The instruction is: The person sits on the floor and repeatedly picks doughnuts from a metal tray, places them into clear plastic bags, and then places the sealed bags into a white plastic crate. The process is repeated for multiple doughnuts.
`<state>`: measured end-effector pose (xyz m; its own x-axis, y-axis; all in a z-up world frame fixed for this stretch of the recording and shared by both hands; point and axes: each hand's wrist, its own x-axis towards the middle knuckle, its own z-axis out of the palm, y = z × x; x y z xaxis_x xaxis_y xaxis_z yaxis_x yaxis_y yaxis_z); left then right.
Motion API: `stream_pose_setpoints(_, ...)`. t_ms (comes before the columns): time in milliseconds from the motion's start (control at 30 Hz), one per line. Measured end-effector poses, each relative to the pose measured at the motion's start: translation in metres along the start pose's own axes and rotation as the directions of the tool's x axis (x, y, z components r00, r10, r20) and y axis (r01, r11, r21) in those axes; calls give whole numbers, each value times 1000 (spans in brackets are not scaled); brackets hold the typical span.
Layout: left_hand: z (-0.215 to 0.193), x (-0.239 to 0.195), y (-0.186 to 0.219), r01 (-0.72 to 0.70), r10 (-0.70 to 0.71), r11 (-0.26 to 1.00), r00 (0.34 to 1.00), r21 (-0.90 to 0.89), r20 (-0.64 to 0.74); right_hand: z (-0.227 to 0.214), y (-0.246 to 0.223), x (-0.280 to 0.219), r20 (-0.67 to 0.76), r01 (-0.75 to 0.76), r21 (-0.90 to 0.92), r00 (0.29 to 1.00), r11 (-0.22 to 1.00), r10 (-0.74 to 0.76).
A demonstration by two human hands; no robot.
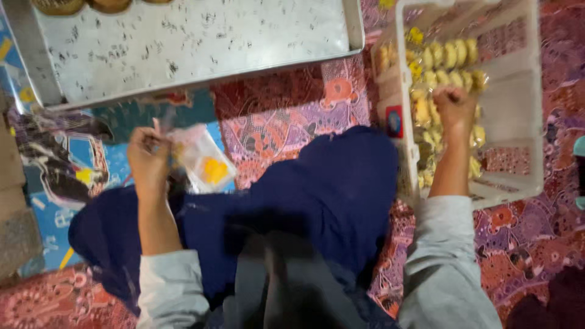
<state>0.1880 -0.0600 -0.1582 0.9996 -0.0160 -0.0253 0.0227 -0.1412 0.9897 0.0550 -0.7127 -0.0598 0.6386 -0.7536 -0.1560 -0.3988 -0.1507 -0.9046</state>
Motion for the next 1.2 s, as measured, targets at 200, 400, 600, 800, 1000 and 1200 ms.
stream_pose_setpoints(200,38,-31,55,127,-109,985,982,-115,151,59,-79,-120,418,149,86,892,985,-172)
stream_pose_setpoints(400,64,-37,72,114,-101,991,979,-63,179,76,-72,-169,699,891,-174,411,418,-585)
stream_pose_setpoints(600,86,-40,69,353,-266,893,915,-280,305,3,67,-1,166,372,-385,928,845,-333)
stream_pose_setpoints(800,107,-50,68,469,-366,809,873,-353,322,-19,107,15,147,298,-686,950,664,-274)
stream_pose_setpoints(1000,132,-64,95,198,-122,941,955,-273,271,76,-31,-107,321,358,-163,901,919,-293)
stream_pose_setpoints(1200,114,-72,145,-125,140,987,978,-105,152,203,-144,-221,847,408,46,469,912,-252)
